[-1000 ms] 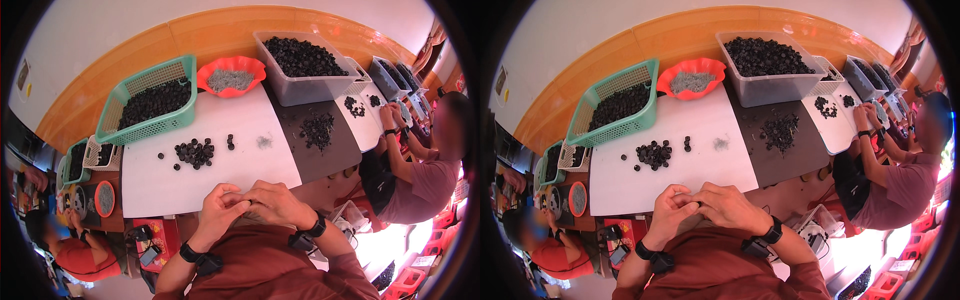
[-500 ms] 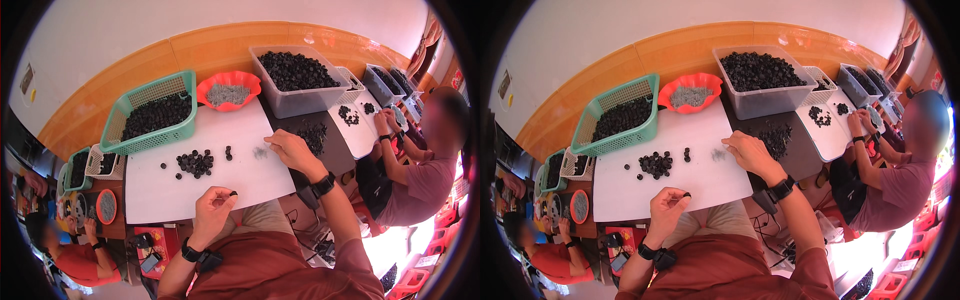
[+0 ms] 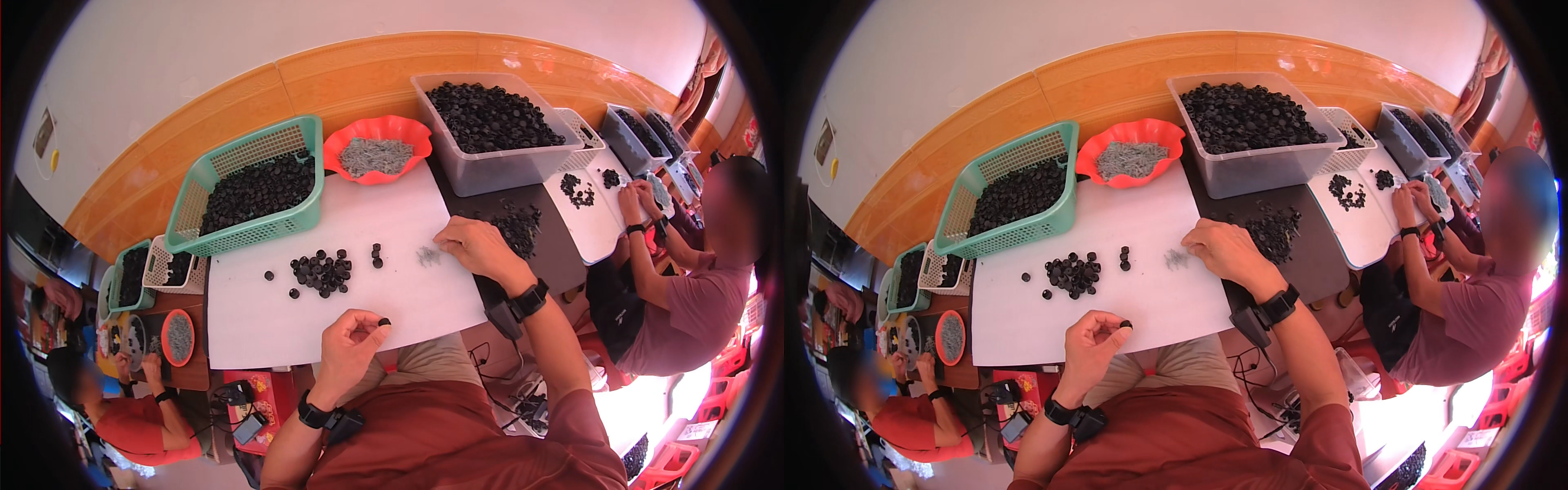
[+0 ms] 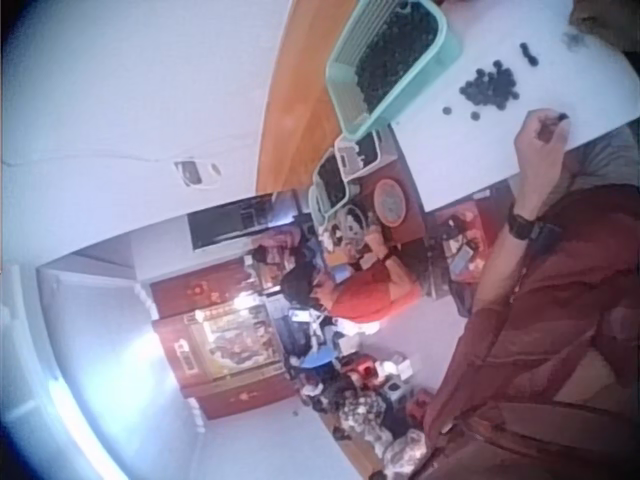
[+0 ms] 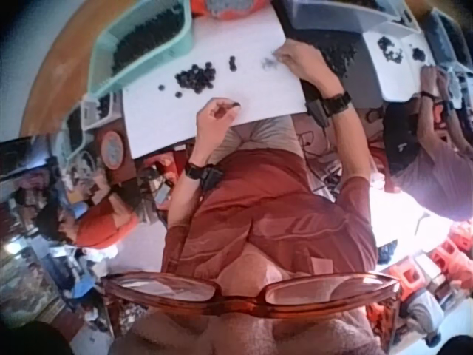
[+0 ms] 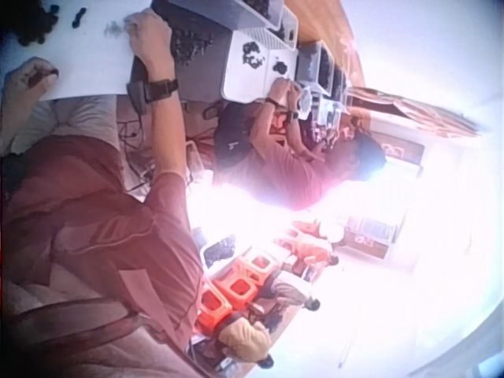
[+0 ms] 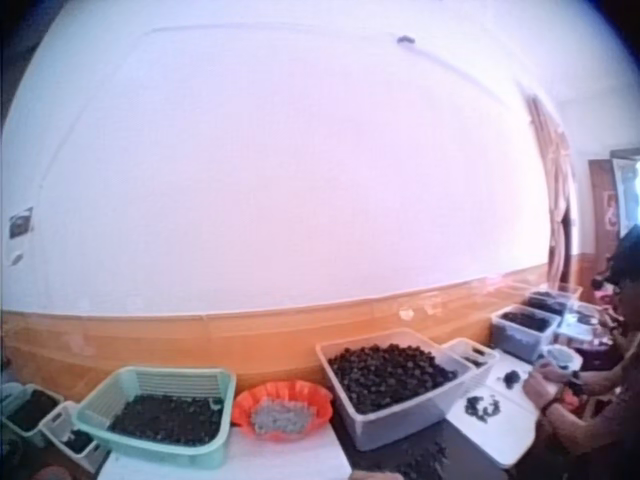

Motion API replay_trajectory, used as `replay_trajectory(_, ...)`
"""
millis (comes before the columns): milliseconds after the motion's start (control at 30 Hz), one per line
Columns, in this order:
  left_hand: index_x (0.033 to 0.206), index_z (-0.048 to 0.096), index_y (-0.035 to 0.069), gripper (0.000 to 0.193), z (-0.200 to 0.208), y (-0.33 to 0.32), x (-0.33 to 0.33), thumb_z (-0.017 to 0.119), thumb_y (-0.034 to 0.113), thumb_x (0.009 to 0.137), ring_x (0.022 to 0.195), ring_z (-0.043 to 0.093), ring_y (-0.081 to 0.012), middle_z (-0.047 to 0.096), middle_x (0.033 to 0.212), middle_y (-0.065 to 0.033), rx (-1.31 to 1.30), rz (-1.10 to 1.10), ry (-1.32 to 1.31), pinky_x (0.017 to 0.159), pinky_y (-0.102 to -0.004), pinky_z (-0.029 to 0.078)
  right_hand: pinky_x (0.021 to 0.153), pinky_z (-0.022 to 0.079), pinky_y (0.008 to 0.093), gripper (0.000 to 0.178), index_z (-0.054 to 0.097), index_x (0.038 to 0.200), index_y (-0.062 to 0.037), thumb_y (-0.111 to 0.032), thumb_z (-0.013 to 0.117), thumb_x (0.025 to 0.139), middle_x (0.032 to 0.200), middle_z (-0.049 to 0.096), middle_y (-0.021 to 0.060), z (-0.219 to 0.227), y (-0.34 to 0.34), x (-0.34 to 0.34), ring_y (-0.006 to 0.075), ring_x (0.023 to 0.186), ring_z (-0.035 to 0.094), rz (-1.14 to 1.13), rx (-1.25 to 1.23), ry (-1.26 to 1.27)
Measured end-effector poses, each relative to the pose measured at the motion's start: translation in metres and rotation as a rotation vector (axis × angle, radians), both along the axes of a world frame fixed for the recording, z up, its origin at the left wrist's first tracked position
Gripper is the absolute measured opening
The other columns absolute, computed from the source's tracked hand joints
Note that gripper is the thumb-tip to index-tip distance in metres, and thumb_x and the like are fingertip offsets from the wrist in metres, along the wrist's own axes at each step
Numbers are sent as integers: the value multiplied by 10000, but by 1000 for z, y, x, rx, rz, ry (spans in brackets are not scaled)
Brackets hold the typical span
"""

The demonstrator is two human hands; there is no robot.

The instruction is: Assembling small black plastic components by hand at a shared workbench.

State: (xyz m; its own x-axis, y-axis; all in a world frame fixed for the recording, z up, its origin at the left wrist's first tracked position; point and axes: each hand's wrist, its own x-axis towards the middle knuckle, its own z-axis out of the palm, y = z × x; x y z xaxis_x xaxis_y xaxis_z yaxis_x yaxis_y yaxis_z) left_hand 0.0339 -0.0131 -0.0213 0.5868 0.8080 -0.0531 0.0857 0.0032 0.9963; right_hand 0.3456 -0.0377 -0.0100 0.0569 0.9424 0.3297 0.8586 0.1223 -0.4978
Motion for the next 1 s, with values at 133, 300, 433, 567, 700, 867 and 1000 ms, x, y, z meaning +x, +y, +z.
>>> replay_trajectory(133, 1062, 652, -11, 168, 0, 1, -1, 738, 3, 918, 889, 627, -77, 692, 984, -43, -17, 3, -13, 808, -233, 537, 755, 531, 400, 114, 740, 974, -55, -107, 700, 881, 953, 701, 89, 6, -4, -3, 318, 882, 692, -38, -42, 95)
replay_trajectory(300, 1062, 652, -14, 166, -2, 3, -2, 738, 10, 922, 894, 631, -82, 694, 990, -45, -29, -3, -50, 813, -241, 539, 680, 520, 366, 82, 719, 923, -32, -75, 711, 853, 909, 694, 103, 2, -11, -8, 277, 769, 679, -69, 76, 212)
replay_trajectory(433, 1060, 661, -12, 161, -4, 3, -2, 742, 15, 923, 897, 628, -79, 693, 988, -37, -40, 1, -58, 808, -239, 537, 558, 459, 287, 63, 694, 883, -16, -19, 697, 820, 849, 687, 73, -4, -15, -11, 143, 592, 583, -120, 202, 377)
replay_trajectory(567, 1064, 690, -6, 151, -5, 3, -3, 745, 20, 926, 867, 625, -73, 700, 961, -22, -27, 5, -61, 788, -233, 528, 518, 430, 256, 70, 691, 856, -13, 8, 690, 790, 793, 691, 52, -11, -16, -12, 79, 549, 549, -121, 276, 445)
replay_trajectory(700, 1086, 725, 4, 160, -10, 5, -6, 743, 77, 945, 860, 633, -66, 714, 952, -12, -11, -8, -63, 768, -228, 533, 532, 395, 210, 61, 688, 850, -10, 39, 686, 813, 787, 678, -1, -12, -18, -15, 21, 602, 512, -116, 282, 437)
replay_trajectory(867, 1090, 729, 1, 163, -5, 3, -7, 746, 49, 935, 866, 637, -71, 718, 959, -17, -33, -5, -60, 776, -233, 526, 540, 424, 223, 117, 708, 883, 2, 60, 667, 790, 833, 703, 49, -13, -22, -23, 50, 606, 550, -61, 259, 415)
replay_trajectory(1000, 1083, 725, -4, 160, -3, 3, -8, 748, 18, 926, 868, 633, -73, 714, 965, -21, -64, -15, -58, 786, -236, 518, 550, 445, 235, 150, 715, 909, 4, 68, 656, 786, 860, 708, 73, -21, -24, -25, 75, 608, 571, -20, 256, 380)
